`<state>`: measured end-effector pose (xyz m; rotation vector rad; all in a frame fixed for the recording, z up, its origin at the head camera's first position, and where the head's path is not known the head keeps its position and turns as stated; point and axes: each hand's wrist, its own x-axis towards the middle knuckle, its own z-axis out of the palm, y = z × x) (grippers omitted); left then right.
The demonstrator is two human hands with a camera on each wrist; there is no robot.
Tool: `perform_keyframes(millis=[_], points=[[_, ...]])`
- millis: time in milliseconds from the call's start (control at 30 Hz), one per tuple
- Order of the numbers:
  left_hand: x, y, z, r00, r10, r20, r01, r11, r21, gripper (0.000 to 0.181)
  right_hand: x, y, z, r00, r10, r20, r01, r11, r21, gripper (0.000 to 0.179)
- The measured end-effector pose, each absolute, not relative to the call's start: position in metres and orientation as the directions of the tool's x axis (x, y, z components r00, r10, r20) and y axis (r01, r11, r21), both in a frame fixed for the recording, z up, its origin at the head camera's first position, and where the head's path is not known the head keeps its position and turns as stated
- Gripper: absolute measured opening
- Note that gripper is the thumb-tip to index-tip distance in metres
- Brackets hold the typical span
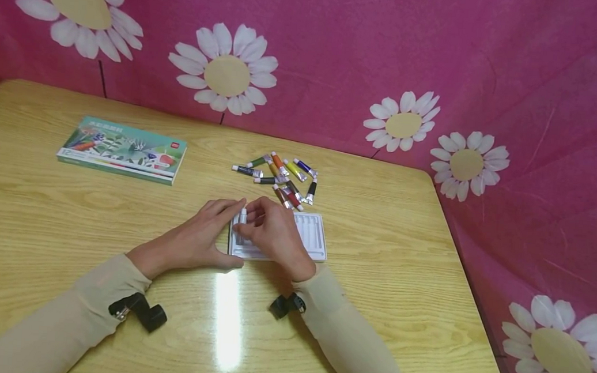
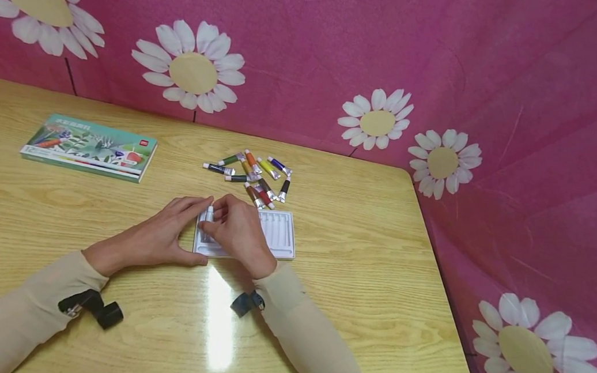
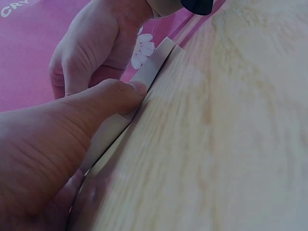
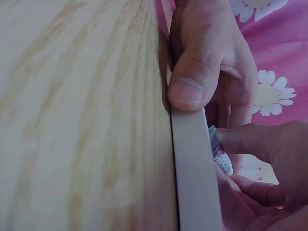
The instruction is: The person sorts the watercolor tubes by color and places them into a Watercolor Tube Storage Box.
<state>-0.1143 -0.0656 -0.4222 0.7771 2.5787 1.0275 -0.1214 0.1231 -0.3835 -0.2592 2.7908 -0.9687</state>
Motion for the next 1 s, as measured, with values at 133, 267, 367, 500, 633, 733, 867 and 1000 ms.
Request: perform_keyframes(millis=[133, 267, 367, 500, 633, 733, 867, 1000], points=[[-0.1143, -0.0653, -0.4222, -0.823, 0.567, -0.038, 0.386, 0.607, 0.694, 0.118, -0.1212, 0.124, -0.385, -0.969, -0.222, -0.106, -0.111, 0.78, -0.616, 0.029], [-0.1144, -0.0646, -0.4225, -0.823, 0.567, -0.036, 0.39, 0.61, 0.69, 0.118, -0.1207, 0.1247, -0.3857, -0.968, -0.226, -0.11, -0.113, 0.782, -0.613, 0.028], [-0.1143, -0.0643, -0.4226, -0.822, 0.568, -0.033, 0.393, 0.609, 0.689, 0.117, -0.1202, 0.1254, -0.3857, -0.967, -0.228, -0.116, -0.111, 0.783, -0.613, 0.028], [-0.1138, -0.0643, -0.4225, -0.822, 0.568, -0.032, 0.393, 0.608, 0.69, 0.117, -0.12, 0.1261, -0.3846, -0.964, -0.235, -0.123, -0.117, 0.79, -0.601, 0.027], [-0.1133, -0.0641, -0.4217, -0.824, 0.566, -0.036, 0.391, 0.612, 0.687, 0.116, -0.1202, 0.1267, -0.3826, -0.962, -0.246, -0.121, -0.13, 0.797, -0.589, 0.027], [-0.1133, -0.064, -0.4209, -0.824, 0.565, -0.034, 0.393, 0.613, 0.685, 0.115, -0.1201, 0.1266, -0.3815, -0.96, -0.251, -0.123, -0.133, 0.797, -0.589, 0.028], [-0.1136, -0.0644, -0.4205, -0.825, 0.565, -0.034, 0.392, 0.614, 0.685, 0.115, -0.12, 0.1257, -0.3808, -0.96, -0.251, -0.128, -0.13, 0.798, -0.588, 0.027], [-0.1138, -0.0654, -0.4211, -0.824, 0.565, -0.039, 0.389, 0.615, 0.686, 0.116, -0.1201, 0.1244, -0.3799, -0.962, -0.242, -0.124, -0.128, 0.807, -0.577, 0.028]])
